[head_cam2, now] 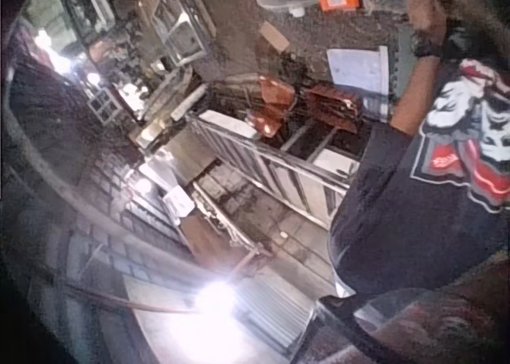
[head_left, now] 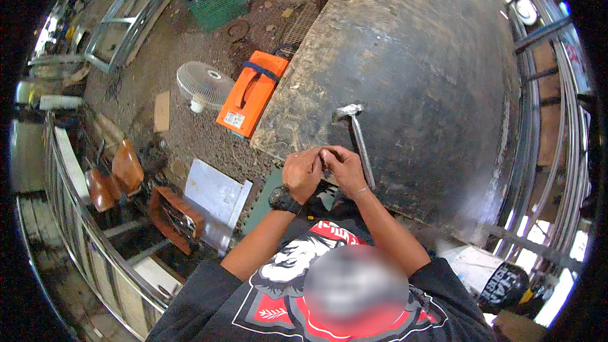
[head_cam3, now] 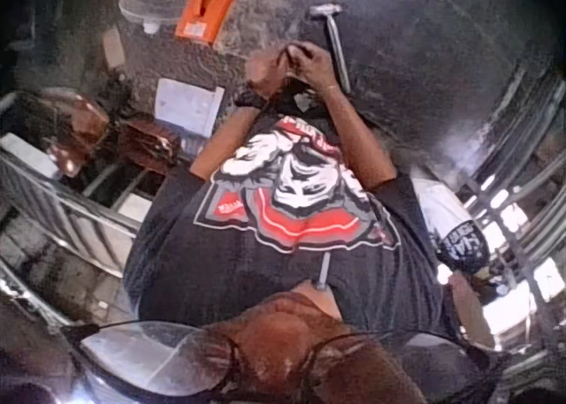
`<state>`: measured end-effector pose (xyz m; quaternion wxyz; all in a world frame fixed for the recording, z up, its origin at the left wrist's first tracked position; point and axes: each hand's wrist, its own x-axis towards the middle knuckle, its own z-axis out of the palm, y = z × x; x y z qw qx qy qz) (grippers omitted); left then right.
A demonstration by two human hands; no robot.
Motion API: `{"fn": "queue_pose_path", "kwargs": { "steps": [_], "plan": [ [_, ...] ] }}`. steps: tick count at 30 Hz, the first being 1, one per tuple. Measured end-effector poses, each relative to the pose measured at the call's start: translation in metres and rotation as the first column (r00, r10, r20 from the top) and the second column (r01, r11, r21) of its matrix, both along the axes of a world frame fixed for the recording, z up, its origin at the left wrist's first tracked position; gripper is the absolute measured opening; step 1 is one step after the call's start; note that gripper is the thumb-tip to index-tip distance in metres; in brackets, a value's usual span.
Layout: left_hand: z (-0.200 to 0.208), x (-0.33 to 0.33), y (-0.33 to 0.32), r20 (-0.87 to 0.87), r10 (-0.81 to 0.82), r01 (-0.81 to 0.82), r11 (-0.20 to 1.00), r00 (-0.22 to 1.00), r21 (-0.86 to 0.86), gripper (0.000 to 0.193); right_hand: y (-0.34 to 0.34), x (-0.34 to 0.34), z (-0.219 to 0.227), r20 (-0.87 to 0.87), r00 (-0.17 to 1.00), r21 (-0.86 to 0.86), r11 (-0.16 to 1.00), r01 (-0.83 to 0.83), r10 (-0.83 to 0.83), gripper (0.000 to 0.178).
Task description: The person moves through a workshop, picks up a small metal bracket, and uses pliers and a hammer to bend and shape it on a workbench. The person then places the bracket onto a metal frame structure and secures it with a hammer.
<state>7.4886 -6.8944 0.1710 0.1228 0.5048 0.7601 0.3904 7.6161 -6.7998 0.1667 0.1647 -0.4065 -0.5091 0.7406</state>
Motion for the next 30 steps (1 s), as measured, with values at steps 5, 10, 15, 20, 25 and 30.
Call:
{"fn": "queue_pose_path", "kwargs": {
  "steps": [5,10,15,20,25,30],
  "plan": [
    [-0.023,0.033,-0.01,0.721,0.168,-0.076,0.984,0.672,-0.159,0.029,0.024,0.032,-0.025,0.069,0.962,0.101,0.958,-0.269,0.263,0.029],
    [-0.067,0.037,-0.043,0.925,0.265,-0.024,0.963,0.271,-0.269,0.022,0.039,0.038,-0.029,-0.062,0.843,-0.127,0.834,-0.538,0.534,0.034],
    [-0.111,0.061,-0.066,0.99,0.028,-0.33,0.941,-0.139,-0.073,0.014,0.073,0.027,-0.059,0.428,0.784,0.652,0.447,-0.612,0.45,0.039],
    [-0.147,0.085,-0.063,0.974,0.018,-0.583,0.798,-0.225,-0.149,0.009,0.092,0.037,-0.082,0.506,0.853,0.767,0.519,-0.378,-0.127,0.045],
    [-0.174,0.097,-0.058,0.98,-0.059,-0.621,0.781,-0.189,-0.073,0.014,0.103,0.045,-0.102,0.63,0.772,0.664,0.572,-0.481,-0.084,0.054],
    [-0.178,0.093,-0.059,0.992,0.125,-0.532,0.838,-0.026,-0.12,0.023,0.104,0.048,-0.08,0.524,0.845,0.343,0.883,-0.319,0.102,0.041]
  ]
}}
